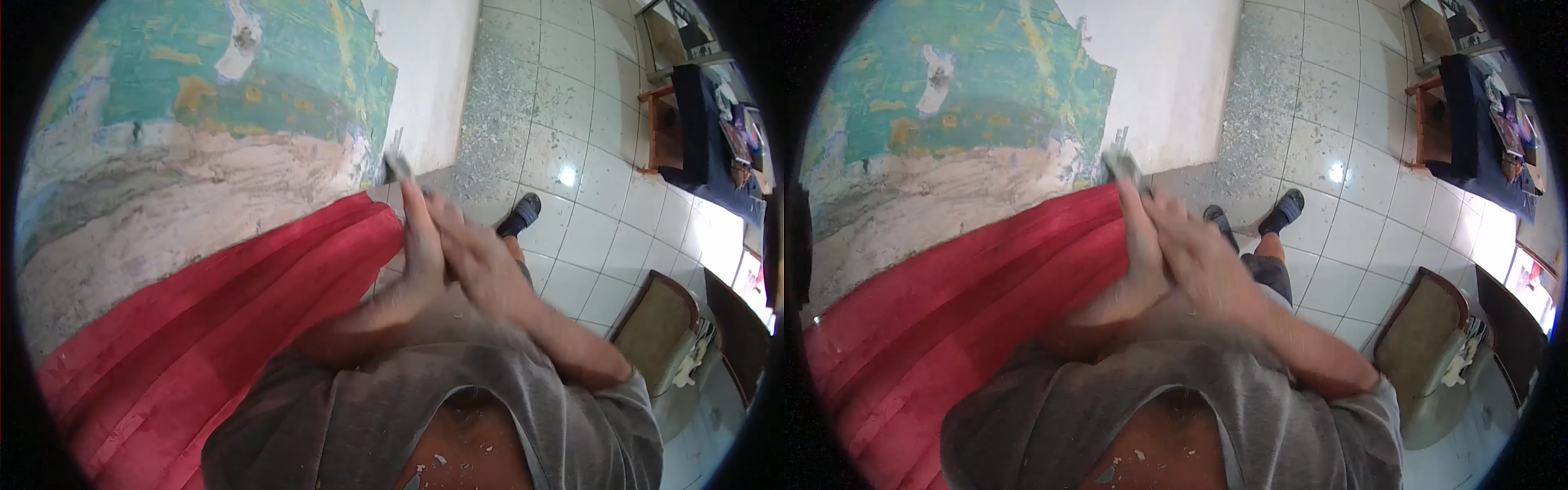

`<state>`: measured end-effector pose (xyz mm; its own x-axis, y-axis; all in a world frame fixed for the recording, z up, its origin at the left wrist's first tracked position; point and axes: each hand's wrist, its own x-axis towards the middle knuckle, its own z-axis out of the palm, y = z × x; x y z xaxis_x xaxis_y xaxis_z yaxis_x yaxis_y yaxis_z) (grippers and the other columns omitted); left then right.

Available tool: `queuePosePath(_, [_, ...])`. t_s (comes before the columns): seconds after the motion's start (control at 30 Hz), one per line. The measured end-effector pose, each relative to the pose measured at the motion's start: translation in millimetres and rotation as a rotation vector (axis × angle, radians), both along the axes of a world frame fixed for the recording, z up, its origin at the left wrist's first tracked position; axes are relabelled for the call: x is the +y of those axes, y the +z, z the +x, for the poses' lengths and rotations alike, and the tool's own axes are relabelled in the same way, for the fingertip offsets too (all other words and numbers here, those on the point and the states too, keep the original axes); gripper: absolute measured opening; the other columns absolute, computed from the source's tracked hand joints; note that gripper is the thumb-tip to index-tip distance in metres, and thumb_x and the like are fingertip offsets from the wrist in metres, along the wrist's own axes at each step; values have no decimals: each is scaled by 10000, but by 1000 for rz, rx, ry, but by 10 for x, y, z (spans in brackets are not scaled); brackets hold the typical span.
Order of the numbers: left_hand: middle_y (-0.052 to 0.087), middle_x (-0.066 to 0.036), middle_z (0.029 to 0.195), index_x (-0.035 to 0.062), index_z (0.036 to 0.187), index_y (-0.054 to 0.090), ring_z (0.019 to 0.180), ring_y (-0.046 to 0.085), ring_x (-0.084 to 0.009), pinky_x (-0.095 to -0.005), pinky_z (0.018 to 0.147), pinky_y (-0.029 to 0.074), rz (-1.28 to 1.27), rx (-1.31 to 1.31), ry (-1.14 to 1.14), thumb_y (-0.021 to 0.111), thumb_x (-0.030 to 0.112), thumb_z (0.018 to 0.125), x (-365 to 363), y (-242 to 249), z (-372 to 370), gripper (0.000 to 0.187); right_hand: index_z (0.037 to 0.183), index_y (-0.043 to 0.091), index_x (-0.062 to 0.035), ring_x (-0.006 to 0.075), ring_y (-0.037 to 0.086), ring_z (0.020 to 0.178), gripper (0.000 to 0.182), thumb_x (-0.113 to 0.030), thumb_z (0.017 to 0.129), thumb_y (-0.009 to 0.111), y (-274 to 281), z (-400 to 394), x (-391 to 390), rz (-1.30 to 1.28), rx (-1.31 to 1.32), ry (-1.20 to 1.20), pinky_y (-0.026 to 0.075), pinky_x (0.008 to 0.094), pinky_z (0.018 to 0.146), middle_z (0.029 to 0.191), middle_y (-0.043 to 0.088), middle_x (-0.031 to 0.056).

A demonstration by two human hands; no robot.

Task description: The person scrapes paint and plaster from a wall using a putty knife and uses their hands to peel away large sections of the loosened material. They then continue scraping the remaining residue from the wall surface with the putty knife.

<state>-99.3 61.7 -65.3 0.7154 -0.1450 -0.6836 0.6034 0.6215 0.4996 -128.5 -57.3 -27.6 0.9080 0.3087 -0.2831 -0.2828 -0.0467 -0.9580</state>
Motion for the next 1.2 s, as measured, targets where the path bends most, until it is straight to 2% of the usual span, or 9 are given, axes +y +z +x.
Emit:
queuePosePath(0.1, [388,22,717,158,739,360,613,398,-110,-317,510,364,252,-102,-84,379,722,946,-185,189,487,601,1446,412,-23,434,495,1264,470,-160,997,411,41,382,-29,115,255,-86,393,416,1074,1441,443,269])
queuePosePath(0.37, [419,-23,723,135,837,392,694,532,-254,-474,660,524,21,-13,-14,370,827,859,-93,-98,137,692,1456,433,-86,394,442,1338,476,-94,981,419,-106,159,-123,25,50,63,361,406,1091,1485,415,224])
queuePosePath(0.53, [406,-17,743,136,838,394,657,490,-217,-423,631,498,124,127,129,370,808,879,-125,-164,-4,673,1452,440,-93,415,542,1195,470,-124,984,444,0,64,-177,65,76,40,412,410,1027,1368,514,250])
queuePosePath(0.6, [403,-6,748,144,826,398,655,452,-182,-369,607,442,-59,-122,-172,375,792,892,103,-184,-7,652,1472,419,-56,210,615,829,452,-191,1040,420,-184,14,-70,-127,-412,-82,505,335,783,980,614,146])
queuePosePath(0.73, [407,15,738,153,790,404,703,428,-143,-305,618,390,167,-26,76,398,767,906,-252,-83,226,625,1507,382,-97,209,606,1013,490,-288,1057,424,-102,242,-269,114,123,88,484,321,877,1226,609,156])
queuePosePath(0.87, [382,24,703,141,834,376,635,415,-123,-271,572,378,126,65,143,398,648,983,-199,-155,76,529,1447,462,-95,297,633,1033,447,-167,1005,445,-196,32,-136,-124,-249,-80,480,372,918,1178,631,214])
queuePosePath(1.1, [446,8,725,154,845,415,641,450,-155,-323,541,378,296,-72,34,401,763,908,-319,-156,105,613,1526,350,-121,210,557,1167,504,-290,1058,429,-227,148,-305,167,345,122,459,341,965,1431,501,148])
queuePosePath(1.17, [460,3,758,148,874,417,657,454,-150,-323,562,391,332,-34,92,401,759,911,-320,-118,-14,612,1520,370,-130,114,574,766,485,-280,1061,414,-582,-102,-150,-93,-437,-64,483,250,682,941,615,71])
queuePosePath(1.2, [460,3,758,148,874,417,657,454,-150,-323,562,391,333,-38,95,401,759,911,-309,-135,107,612,1503,397,-112,113,567,684,466,-255,1059,394,-549,21,-109,-248,-598,-107,482,254,605,938,613,63])
